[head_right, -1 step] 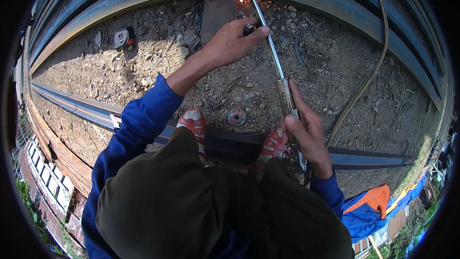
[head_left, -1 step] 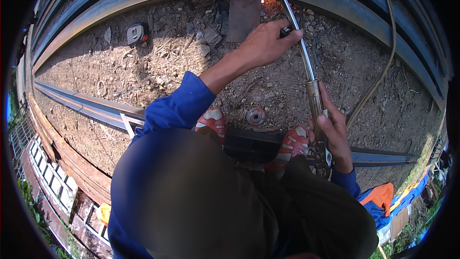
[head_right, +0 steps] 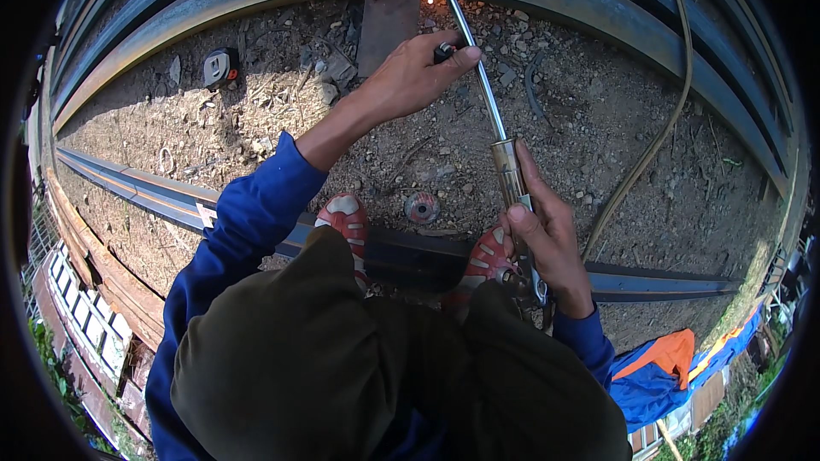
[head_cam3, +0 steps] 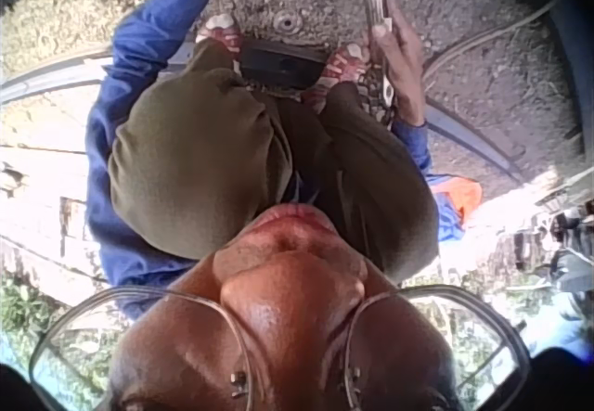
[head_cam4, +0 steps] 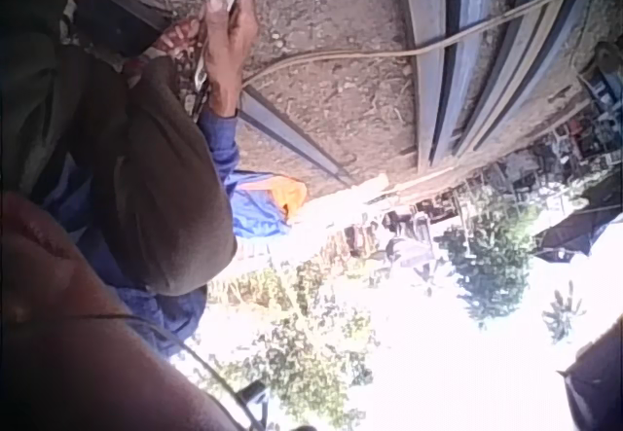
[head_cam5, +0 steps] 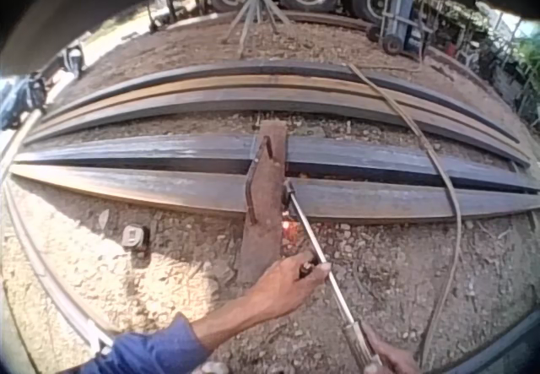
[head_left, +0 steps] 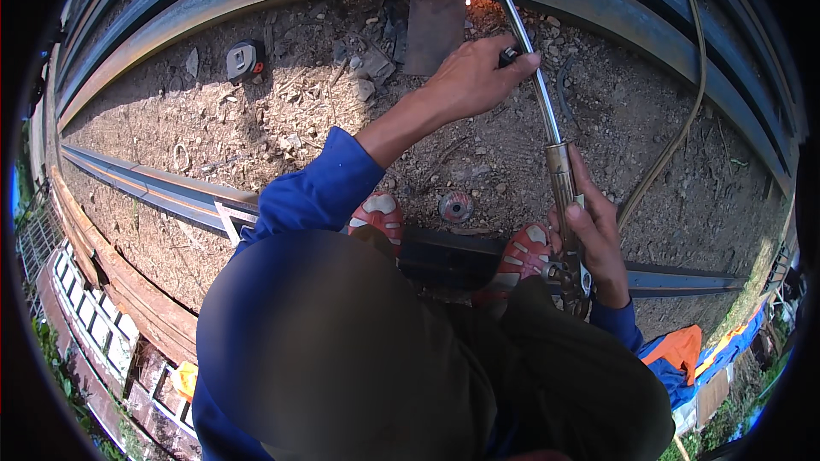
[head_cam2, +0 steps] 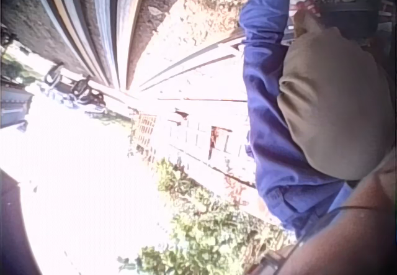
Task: Cutting and arranging long metal beams using an oxy-fuel cutting torch and a measuring tape in an outdoor work area.
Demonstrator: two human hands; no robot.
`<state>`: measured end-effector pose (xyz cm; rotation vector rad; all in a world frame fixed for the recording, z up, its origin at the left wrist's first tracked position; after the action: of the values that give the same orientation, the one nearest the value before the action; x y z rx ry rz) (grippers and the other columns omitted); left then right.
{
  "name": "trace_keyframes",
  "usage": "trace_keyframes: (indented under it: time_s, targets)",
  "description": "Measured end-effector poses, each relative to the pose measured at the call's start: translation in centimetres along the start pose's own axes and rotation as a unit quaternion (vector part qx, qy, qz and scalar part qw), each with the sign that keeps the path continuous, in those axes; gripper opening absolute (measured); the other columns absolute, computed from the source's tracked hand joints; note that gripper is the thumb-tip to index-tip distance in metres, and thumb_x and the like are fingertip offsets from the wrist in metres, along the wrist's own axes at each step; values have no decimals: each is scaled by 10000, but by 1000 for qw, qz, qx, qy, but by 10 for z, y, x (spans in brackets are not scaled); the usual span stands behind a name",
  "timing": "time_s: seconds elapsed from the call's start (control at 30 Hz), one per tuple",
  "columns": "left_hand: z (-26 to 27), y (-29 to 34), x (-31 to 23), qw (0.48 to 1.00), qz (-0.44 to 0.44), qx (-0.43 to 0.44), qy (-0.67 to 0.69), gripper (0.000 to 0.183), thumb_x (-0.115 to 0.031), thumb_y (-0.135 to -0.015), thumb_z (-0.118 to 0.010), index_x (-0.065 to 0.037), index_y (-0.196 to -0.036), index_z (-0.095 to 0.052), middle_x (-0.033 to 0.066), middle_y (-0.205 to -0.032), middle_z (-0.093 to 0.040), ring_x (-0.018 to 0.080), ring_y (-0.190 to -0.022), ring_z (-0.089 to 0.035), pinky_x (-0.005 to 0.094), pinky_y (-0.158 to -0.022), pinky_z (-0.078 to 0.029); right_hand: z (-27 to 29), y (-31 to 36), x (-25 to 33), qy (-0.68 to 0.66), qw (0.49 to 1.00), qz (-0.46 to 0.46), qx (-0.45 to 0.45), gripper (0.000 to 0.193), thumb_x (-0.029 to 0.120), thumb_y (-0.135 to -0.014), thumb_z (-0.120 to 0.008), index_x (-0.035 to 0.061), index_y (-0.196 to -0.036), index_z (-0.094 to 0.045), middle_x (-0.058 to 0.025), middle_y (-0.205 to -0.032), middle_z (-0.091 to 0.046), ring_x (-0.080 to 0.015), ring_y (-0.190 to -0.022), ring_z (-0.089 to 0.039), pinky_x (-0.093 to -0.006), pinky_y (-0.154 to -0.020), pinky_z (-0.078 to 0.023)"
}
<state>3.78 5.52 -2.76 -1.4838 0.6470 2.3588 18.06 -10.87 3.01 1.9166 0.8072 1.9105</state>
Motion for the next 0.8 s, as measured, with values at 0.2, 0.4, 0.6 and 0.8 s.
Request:
trace_keyframes:
  time_s: [0.2,0.4,0.6,0.8]
  targets:
    - [-1,1,0,1000,-10,1,2,660,-607,-928,-487,11,-1104,-637,170,-734,-627,250,-735,-653,419,-646,-487,-2,2,0,0,1000,-3,5,753,341,-932,-567,44,-1515,-197,-29,-762,-524,-75,-592,-514,-216,-519,-449]
    - [-2,1,1,1000,1,2,0,666,-604,-922,-502,21,-1112,-633,178,-750,-636,250,-737,-654,416,-649,-490,-1,2,0,-9,1000,2,3,761,344,-935,-569,29,-1513,-187,-29,-791,-528,-71,-629,-519,-214,-523,-449]
    - [-3,1,1,1000,8,8,4,653,-589,-922,-514,22,-1122,-628,179,-744,-635,249,-717,-652,412,-643,-489,0,2,1,-5,1000,-1,7,779,360,-931,-576,21,-1512,-183,-31,-794,-527,-72,-627,-517,-215,-526,-446]
    - [-4,6,3,1000,-10,-8,-5,670,-603,-921,-502,19,-1140,-616,195,-775,-639,260,-749,-653,421,-669,-492,-1,5,0,-7,1000,-1,12,801,384,-921,-583,6,-1507,-189,-35,-788,-533,-73,-628,-522,-212,-531,-444]
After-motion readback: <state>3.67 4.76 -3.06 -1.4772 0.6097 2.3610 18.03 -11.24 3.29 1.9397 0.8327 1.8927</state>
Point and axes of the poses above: each hand's wrist, its own y-axis away from the middle knuckle, its own z-axis out of the back of the hand, x = y × z, the point moved 9 cm from there along -y, towards the middle knuckle
